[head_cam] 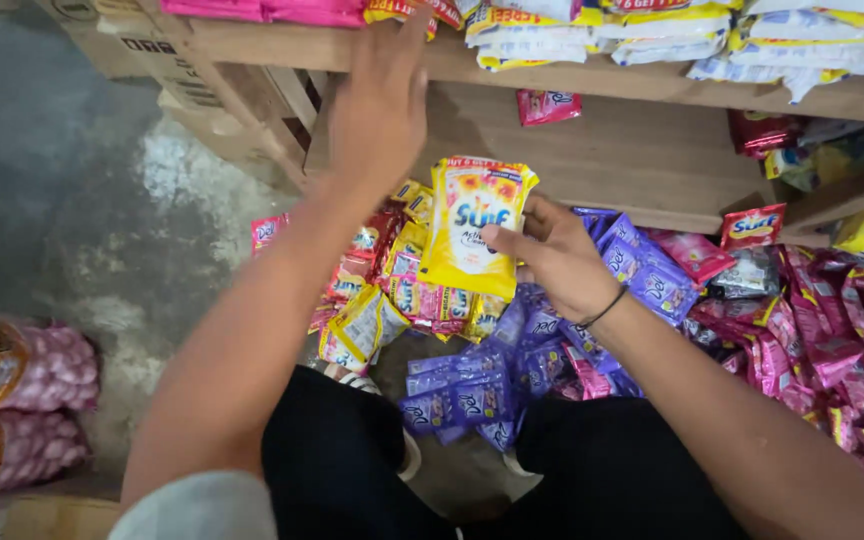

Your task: Organize and restock packets of laundry detergent on shelves in a grocery store.

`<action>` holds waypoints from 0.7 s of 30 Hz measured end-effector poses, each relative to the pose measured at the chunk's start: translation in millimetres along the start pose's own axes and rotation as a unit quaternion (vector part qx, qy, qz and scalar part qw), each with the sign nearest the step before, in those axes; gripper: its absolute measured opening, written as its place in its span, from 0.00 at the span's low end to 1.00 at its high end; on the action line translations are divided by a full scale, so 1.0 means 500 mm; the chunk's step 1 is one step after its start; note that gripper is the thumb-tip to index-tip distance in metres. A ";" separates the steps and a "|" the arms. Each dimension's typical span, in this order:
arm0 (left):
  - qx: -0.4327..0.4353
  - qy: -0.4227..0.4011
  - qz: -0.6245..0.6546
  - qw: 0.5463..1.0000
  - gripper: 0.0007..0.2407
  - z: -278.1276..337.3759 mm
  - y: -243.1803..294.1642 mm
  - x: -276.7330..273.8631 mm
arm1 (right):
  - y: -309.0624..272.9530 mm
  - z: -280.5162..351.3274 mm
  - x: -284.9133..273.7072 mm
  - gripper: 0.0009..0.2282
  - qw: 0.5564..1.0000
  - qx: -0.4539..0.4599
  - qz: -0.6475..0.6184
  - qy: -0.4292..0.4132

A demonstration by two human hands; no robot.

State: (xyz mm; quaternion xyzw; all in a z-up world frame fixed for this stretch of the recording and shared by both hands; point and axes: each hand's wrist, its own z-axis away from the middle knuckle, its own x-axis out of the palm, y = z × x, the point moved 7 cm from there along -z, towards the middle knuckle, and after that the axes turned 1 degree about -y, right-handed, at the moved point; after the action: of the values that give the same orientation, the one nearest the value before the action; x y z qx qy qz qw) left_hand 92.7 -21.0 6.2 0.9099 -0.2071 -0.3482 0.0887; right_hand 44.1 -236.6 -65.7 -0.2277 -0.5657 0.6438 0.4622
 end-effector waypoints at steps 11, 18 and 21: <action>-0.070 -0.086 -0.220 0.969 0.25 -0.133 -0.120 0.113 | 0.030 -0.013 -0.028 0.20 0.997 -0.068 0.022 -0.011; -0.132 -0.088 -0.215 0.964 0.24 -0.153 -0.131 0.117 | 0.021 -0.012 -0.014 0.20 0.999 -0.012 0.044 0.012; 0.012 -0.022 -0.286 0.958 0.17 -0.189 -0.040 0.071 | 0.016 -0.022 -0.014 0.20 0.999 -0.045 0.009 0.023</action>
State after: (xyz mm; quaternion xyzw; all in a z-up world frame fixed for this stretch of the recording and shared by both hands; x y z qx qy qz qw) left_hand 186.2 -16.6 49.1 0.9241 0.0560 -0.3769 -0.0304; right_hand 53.6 -236.2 -77.4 -0.2683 -0.5814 0.6160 0.4588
